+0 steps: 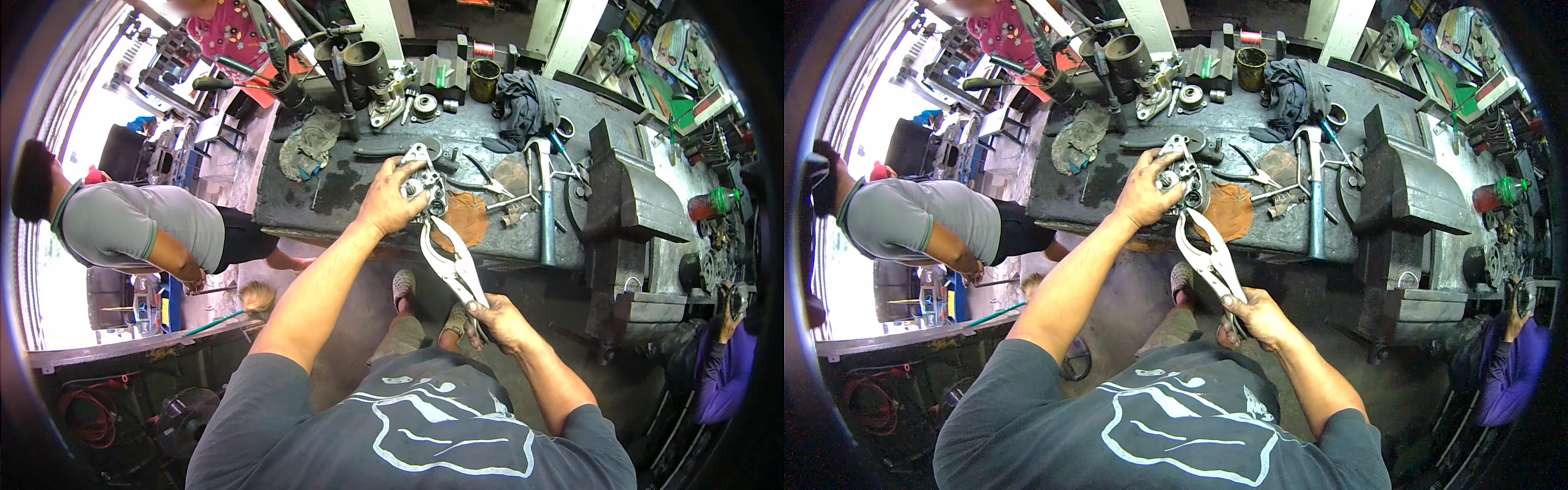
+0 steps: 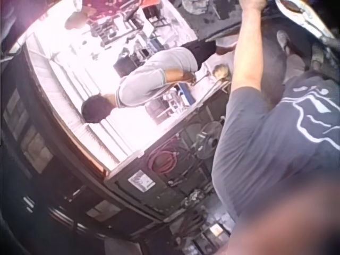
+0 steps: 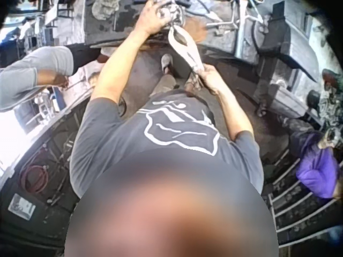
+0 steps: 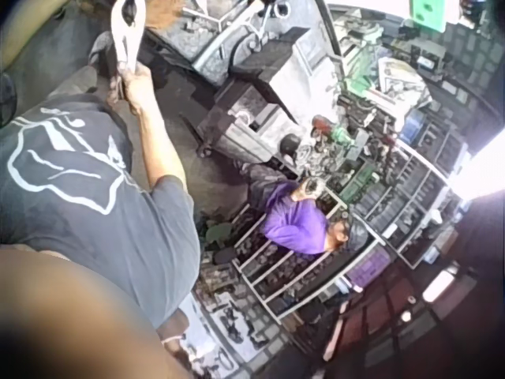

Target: The person disassembles a mechanical component on a workbench using pliers and a hammer. They remove a small part, inspect the assembly, and then reassemble the component by hand, tapping it into place with a hammer.

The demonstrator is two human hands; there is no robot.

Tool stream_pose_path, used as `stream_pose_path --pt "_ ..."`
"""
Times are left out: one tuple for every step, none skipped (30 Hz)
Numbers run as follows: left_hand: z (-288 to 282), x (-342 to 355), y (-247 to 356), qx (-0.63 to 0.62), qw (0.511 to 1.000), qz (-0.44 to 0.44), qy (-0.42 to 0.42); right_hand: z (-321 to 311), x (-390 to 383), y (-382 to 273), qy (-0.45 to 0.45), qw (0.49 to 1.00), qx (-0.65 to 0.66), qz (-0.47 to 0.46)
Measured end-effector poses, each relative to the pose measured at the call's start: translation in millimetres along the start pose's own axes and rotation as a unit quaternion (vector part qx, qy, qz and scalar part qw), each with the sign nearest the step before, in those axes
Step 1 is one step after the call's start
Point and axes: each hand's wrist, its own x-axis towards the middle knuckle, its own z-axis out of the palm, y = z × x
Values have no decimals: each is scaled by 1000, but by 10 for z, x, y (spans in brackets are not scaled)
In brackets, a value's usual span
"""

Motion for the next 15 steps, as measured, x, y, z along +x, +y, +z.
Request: stream_pose_path --pt "10 -11 13 3 1000 4 10 26 -7 13 0 1000 9 -3" --pt "21 -20 26 7 1000 7 19 47 -17 14 1 1000 22 -3" --pt "33 -36 40 10 999 14 33 69 -26 14 8 1000 24 -10" --pt "40 -38 51 11 1000 5 28 91 -29 10 4 1000 24 -12" --pt "49 -48 62 10 1000 -1 28 109 -34 10 5 999 29 -15" --pt "54 -46 71 8 999 -4 37 126 -31 10 7 999 34 -11" --pt "58 -48 79 7 999 -11 36 141 -29 19 10 999 34 -19" --pt "60 -48 88 8 999 -11 40 154 -23 29 13 999 36 -21" --pt "64 -56 97 10 999 -15 45 165 -18 45 15 999 41 -17" --pt "68 -60 106 13 999 -17 50 174 -12 62 19 999 40 -20" --pt "71 -73 113 9 998 -17 52 181 -7 79 21 999 42 -18" --pt "83 -86 118 20 998 -14 63 189 -5 99 37 998 44 -13" --pt "100 -100 119 14 998 -30 57 191 -5 110 28 998 58 -18" --pt "119 -115 110 2 997 -21 79 195 -12 125 26 998 59 -12" --pt "147 -113 94 5 996 -18 84 187 -16 127 29 998 61 -9"
